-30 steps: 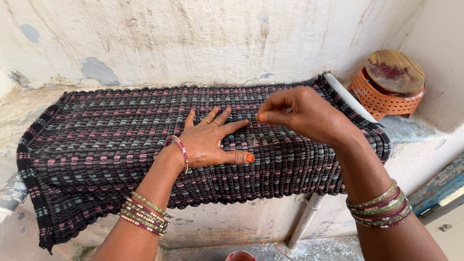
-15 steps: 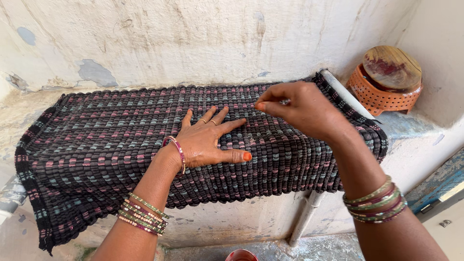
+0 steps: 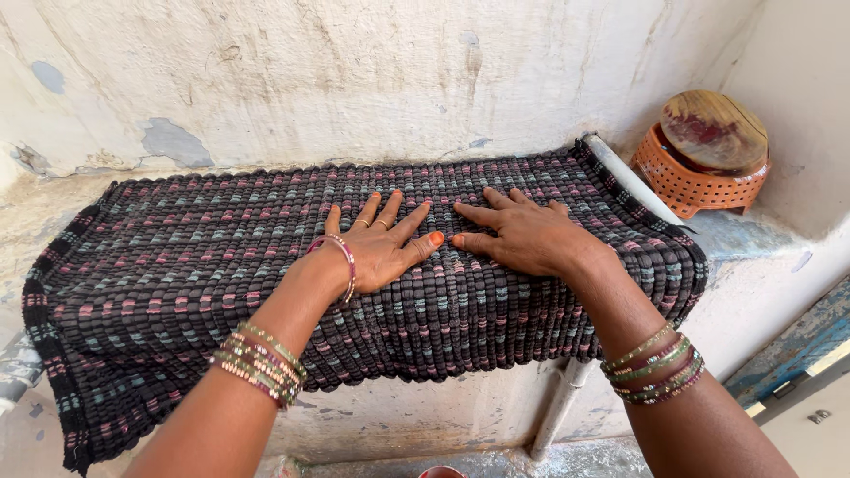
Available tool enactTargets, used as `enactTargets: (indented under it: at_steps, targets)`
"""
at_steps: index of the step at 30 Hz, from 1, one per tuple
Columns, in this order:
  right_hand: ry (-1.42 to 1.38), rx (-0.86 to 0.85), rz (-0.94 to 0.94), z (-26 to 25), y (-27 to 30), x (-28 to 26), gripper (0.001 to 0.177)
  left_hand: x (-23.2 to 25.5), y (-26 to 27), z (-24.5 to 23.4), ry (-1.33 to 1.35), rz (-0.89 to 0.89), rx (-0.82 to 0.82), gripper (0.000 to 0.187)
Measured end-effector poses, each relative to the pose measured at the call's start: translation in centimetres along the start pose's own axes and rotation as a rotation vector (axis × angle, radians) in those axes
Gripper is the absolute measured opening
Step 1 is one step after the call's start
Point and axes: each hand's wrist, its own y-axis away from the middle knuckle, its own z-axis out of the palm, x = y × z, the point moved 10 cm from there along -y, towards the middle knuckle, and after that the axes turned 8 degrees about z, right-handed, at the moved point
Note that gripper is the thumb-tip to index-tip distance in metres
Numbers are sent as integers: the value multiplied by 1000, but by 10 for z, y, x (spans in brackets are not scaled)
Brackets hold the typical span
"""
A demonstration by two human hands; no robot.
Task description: The person cleans a fabric rug placed on an elevated concrete surface by hand, wetting it with soapy water poured from a plastic container, and scrubbing the surface with a small brush.
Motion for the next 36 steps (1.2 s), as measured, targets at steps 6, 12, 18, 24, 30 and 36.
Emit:
enactTargets:
  at_steps: [6, 12, 18, 24, 30, 36]
  targets:
    - [29, -125, 10, -3, -24, -10, 82, -10, -16, -9, -20, -5, 7, 78]
    - [33, -109, 18, -16, -5, -5, 79, -34, -33, -19, -20, -36, 71, 78]
    - [-135, -42, 90, -33, -1, 56, 66, -56, -59, -27, -43, -92, 21, 78]
    - [-221, 30, -64, -34, -14, 63, 63, -36, -83, -35, 14, -280, -42, 76]
    - [-228, 100, -53, -38, -13, 64, 54, 66, -108, -36, 5, -11, -21, 75]
    - [-187, 205, 81, -36, -18, 83, 44, 97, -89, -23, -16, 184, 31, 78]
